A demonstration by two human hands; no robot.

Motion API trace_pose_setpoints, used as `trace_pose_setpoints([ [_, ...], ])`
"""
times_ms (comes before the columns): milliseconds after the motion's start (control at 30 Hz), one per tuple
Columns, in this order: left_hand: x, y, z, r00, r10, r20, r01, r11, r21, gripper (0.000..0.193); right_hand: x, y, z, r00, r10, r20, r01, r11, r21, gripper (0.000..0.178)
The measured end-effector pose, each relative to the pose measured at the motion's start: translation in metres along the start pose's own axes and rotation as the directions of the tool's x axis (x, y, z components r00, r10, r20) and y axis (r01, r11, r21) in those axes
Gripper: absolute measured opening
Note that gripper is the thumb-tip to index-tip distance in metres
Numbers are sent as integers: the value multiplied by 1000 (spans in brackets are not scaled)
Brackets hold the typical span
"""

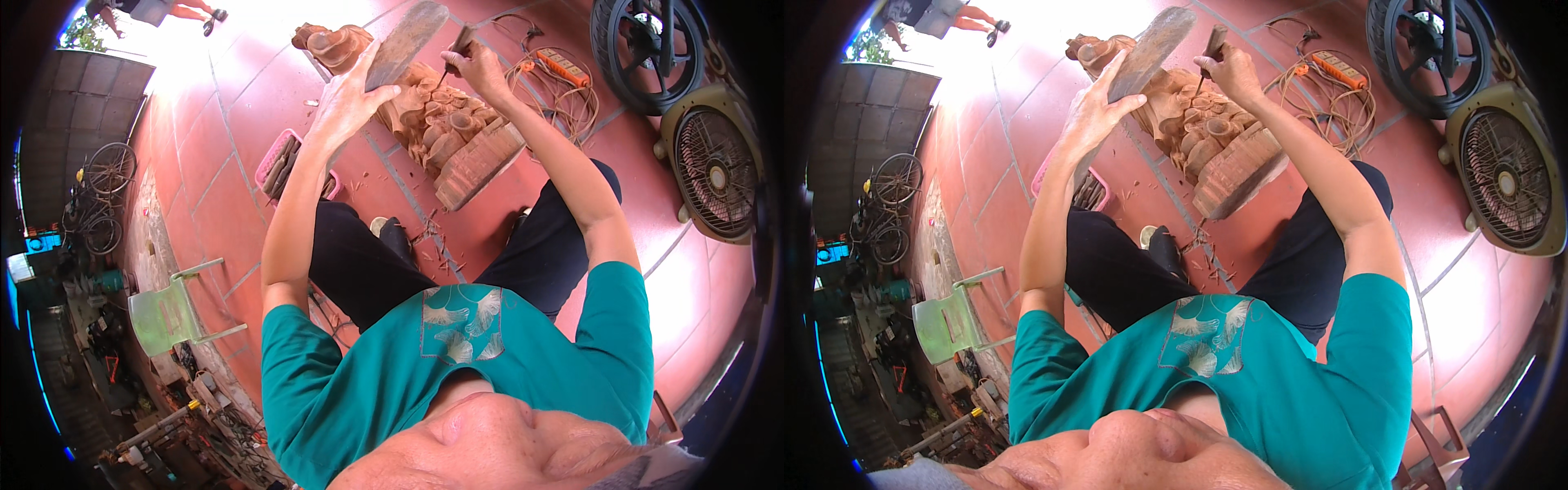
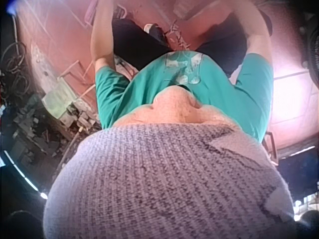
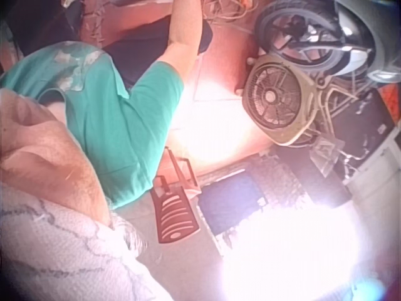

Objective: The person carves a wooden sculpture using a chisel and mallet. They repeatedly strike the chisel to shape the wood, occasionally pausing to adjust the tool or inspect the work.

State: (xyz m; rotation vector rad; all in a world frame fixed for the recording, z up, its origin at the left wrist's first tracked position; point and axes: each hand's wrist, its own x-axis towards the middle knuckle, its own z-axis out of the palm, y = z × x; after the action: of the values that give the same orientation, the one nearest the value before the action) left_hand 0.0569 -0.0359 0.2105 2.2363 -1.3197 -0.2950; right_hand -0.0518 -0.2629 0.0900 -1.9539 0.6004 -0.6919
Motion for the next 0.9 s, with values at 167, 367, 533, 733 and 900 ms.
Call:
trace_pose_setpoints([
  [167, -2, -3, -4, 1000, 17, -23, -19, 998, -64, 87, -5, -7, 2, 996, -67, 52, 63, 995, 76, 39],
  [367, -6, 3, -7, 996, 60, -62, -67, 990, -120, 88, -23, -30, 10, 976, -99, 191, 121, 987, -106, 35],
  [533, -6, 4, -6, 988, 107, -107, -128, 968, -216, 88, -26, -30, 16, 948, -224, 226, 241, 969, -49, 35],
  [733, -5, 14, 4, 999, -42, 16, 44, 987, -153, 86, -21, -25, 22, 939, -233, 255, 265, 959, -101, 35],
  [900, -2, 0, 0, 997, 70, 16, -66, 980, -186, 85, -23, -25, 24, 940, -240, 244, 266, 961, -78, 35],
])
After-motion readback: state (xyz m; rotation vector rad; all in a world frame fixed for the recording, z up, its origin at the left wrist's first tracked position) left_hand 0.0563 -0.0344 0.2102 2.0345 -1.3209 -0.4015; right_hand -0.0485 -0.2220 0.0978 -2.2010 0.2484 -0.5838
